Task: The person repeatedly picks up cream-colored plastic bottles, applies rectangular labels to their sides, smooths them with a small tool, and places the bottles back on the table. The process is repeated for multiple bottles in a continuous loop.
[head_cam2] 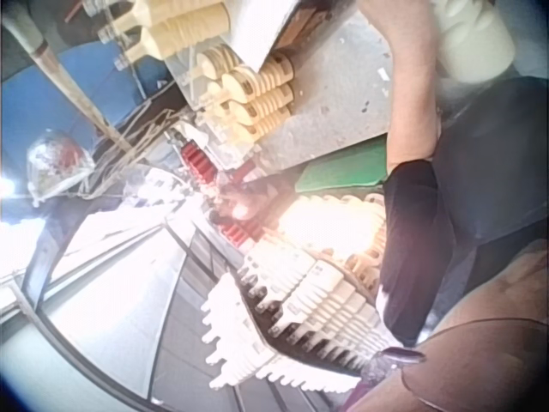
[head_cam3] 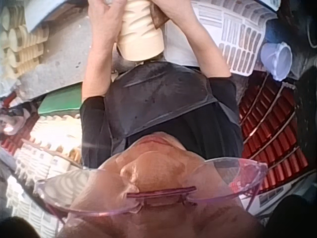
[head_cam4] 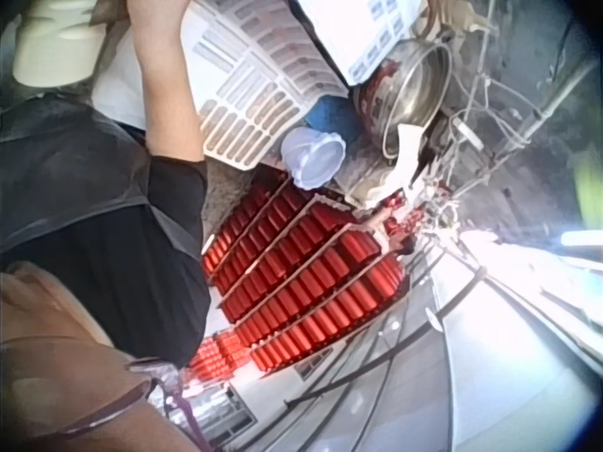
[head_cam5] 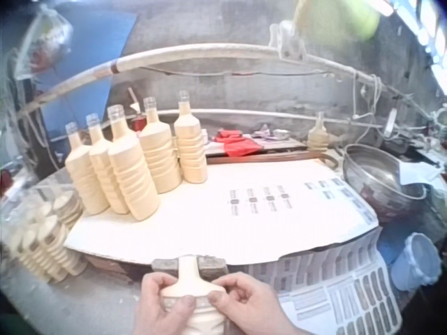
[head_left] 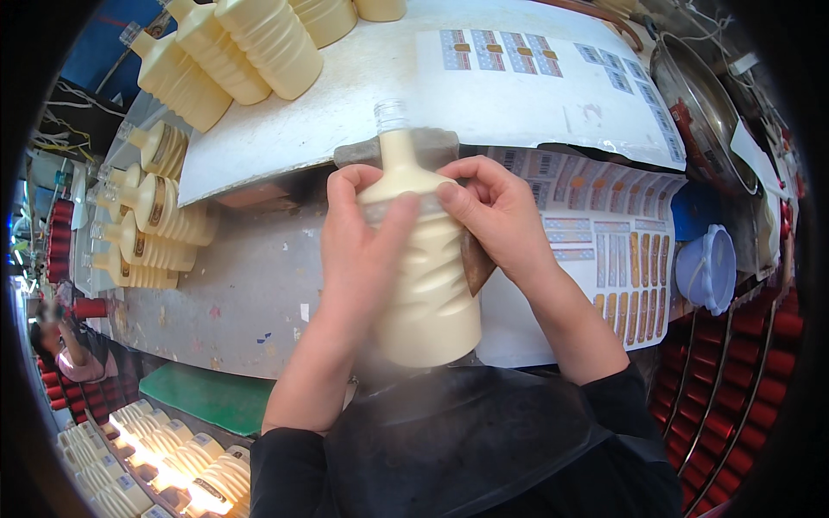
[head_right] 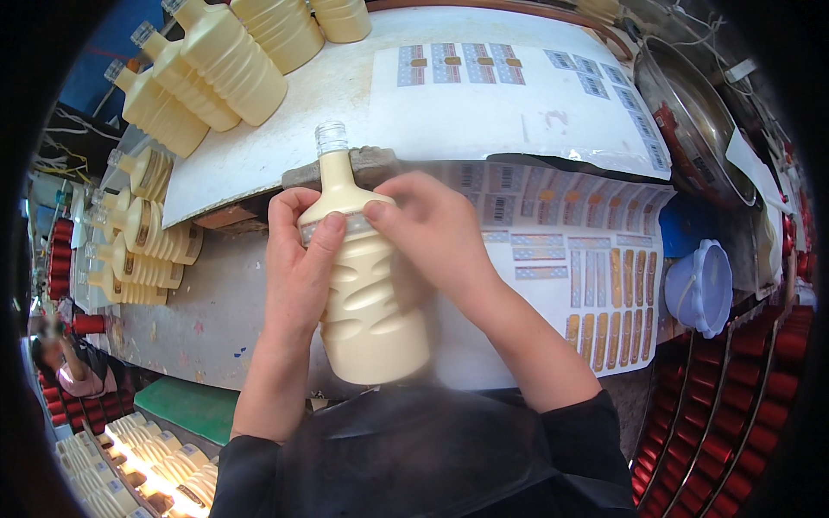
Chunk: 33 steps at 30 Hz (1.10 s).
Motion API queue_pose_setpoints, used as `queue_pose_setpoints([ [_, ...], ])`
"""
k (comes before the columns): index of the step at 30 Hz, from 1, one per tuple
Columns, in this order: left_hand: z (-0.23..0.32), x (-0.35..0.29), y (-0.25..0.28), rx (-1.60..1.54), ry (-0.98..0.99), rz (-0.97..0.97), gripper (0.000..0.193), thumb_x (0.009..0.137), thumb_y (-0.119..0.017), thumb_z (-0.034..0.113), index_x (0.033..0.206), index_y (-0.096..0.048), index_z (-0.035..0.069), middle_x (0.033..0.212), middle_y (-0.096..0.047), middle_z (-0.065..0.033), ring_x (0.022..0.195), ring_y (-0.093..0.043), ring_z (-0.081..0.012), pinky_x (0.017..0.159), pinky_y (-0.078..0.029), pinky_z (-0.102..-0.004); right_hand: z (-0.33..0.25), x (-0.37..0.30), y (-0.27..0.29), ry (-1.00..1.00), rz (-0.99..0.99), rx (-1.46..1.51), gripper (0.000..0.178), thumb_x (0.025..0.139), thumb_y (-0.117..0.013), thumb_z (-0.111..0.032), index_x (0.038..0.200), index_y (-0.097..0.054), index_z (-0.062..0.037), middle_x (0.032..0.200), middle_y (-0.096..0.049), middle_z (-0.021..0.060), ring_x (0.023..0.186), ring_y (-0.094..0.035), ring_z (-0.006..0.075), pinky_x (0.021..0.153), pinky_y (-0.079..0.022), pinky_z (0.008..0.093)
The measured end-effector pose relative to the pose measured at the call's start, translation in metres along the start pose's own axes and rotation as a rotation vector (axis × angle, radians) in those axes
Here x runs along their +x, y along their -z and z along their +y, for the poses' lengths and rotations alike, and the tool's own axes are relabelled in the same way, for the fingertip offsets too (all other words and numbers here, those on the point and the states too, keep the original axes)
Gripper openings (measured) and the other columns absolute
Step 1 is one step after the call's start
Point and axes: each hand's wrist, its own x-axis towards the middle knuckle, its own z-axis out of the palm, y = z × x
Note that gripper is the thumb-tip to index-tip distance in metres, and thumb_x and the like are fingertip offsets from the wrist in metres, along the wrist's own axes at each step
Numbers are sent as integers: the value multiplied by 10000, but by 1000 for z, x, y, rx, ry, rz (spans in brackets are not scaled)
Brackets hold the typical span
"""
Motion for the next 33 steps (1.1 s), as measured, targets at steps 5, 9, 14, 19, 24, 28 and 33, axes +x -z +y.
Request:
queue_pose_setpoints([
  [5,-4,-3,4,-199,78,-37,418,1033,-608,328,1302,-502,25,1195,-617,-115,1094,-601,-185,966,-500,-336,-7,-1,22,-102,84,125,436,1104,-460,-383,1139,-710,-28,986,-706,4,939,-608,47,829,-485,214],
  [9,-11,-8,10,-471,221,-111,415,1129,-429,344,1395,-479,29,1262,-614,-94,1169,-603,-179,1027,-502,-334,-10,-14,30,-75,162,417,281,1015,-639,-135,1250,-639,19,1117,-709,62,1033,-651,117,931,-522,272],
  [14,-18,-10,10,-628,290,-149,484,1144,-358,387,1471,-446,41,1357,-618,-117,1231,-606,-200,1069,-492,-374,-7,-25,13,57,204,226,285,945,-708,-18,1219,-651,36,1123,-729,74,1006,-669,96,879,-548,273],
  [19,-16,-13,12,-908,332,-238,658,1129,-261,552,1532,-384,47,1442,-561,-122,1315,-554,-227,1127,-443,-397,-21,-45,6,609,208,-470,231,884,-749,19,1110,-701,14,1070,-752,126,905,-729,180,779,-580,310],
  [24,-12,-15,13,-974,325,-280,838,1066,-223,695,1560,-328,26,1516,-507,-167,1385,-514,-295,1168,-415,-451,-41,-44,-8,1033,99,-696,229,779,-766,30,1002,-731,-4,1041,-750,154,847,-741,285,718,-589,362],
  [28,-12,-17,15,-968,315,-294,878,1048,-249,726,1566,-316,20,1524,-498,-165,1391,-506,-288,1176,-403,-444,-58,-44,-27,1109,-10,-842,309,699,-746,-23,1007,-742,-14,1027,-744,135,881,-738,293,734,-576,373],
  [33,-12,-20,18,-1049,314,-318,911,1031,-263,752,1583,-304,29,1530,-490,-177,1397,-502,-294,1176,-400,-445,-75,-48,-48,1075,22,-1046,324,680,-717,-67,1000,-734,-19,1005,-714,108,890,-722,248,741,-543,360],
])
